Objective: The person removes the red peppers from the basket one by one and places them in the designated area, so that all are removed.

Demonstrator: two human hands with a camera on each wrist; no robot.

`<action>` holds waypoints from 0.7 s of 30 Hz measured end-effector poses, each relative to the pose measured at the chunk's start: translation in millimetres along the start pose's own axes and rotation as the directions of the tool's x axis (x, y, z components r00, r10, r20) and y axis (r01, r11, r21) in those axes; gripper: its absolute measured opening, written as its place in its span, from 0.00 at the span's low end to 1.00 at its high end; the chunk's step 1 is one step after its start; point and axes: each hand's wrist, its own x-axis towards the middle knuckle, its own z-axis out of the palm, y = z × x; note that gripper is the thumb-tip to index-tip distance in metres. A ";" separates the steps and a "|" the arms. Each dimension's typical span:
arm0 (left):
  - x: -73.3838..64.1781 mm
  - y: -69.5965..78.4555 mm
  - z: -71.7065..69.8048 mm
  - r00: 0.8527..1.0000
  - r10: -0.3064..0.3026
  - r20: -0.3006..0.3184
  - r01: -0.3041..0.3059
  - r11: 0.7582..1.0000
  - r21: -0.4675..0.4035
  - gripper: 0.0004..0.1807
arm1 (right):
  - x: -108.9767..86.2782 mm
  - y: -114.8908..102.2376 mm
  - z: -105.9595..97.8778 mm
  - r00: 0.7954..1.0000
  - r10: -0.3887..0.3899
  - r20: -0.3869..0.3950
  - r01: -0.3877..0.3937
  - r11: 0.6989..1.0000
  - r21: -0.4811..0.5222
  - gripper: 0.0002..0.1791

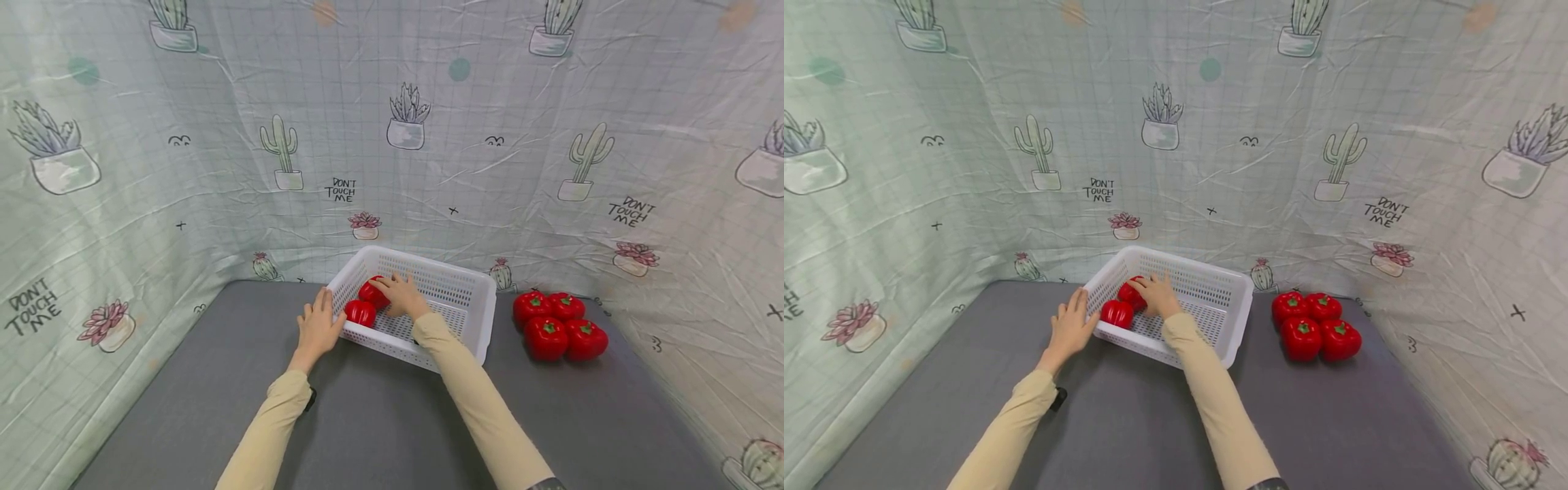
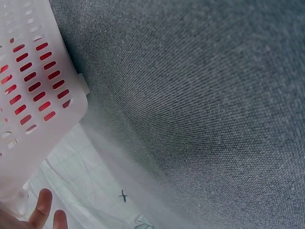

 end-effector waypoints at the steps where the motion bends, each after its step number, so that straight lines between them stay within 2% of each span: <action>1: 0.2 0.0 0.4 1.000 0.000 -0.001 0.000 1.000 0.001 0.32 | -0.3 0.2 0.4 1.000 -0.001 -0.005 0.001 1.000 0.001 0.49; 4: 0.3 -0.3 1.3 1.000 0.000 0.001 0.000 1.000 0.002 0.32 | -1.1 0.9 1.3 0.999 -0.012 -0.030 0.011 1.000 -0.013 0.49; 8: -0.1 -0.5 0.9 1.000 -0.002 0.009 0.002 1.000 0.001 0.32 | -0.7 1.5 2.8 0.999 -0.009 -0.053 0.007 0.999 -0.046 0.42; 13: -0.9 0.1 0.7 1.000 -0.004 0.014 0.004 1.000 0.007 0.33 | 5.8 3.8 8.1 0.998 0.021 -0.056 -0.022 1.000 -0.016 0.40; 14: -0.9 0.2 0.8 1.000 -0.004 0.013 0.004 1.000 0.009 0.33 | 7.8 5.3 11.5 0.996 0.006 -0.087 -0.008 1.000 -0.021 0.41; 20: -0.5 0.8 0.8 1.000 -0.014 0.018 0.014 1.000 0.008 0.33 | 5.4 4.4 11.8 0.998 0.012 -0.068 -0.015 0.999 -0.040 0.41; 21: -0.4 0.8 0.8 1.000 -0.016 0.020 0.015 1.000 0.009 0.33 | 3.0 3.0 8.6 0.999 0.029 -0.037 -0.030 0.999 -0.039 0.40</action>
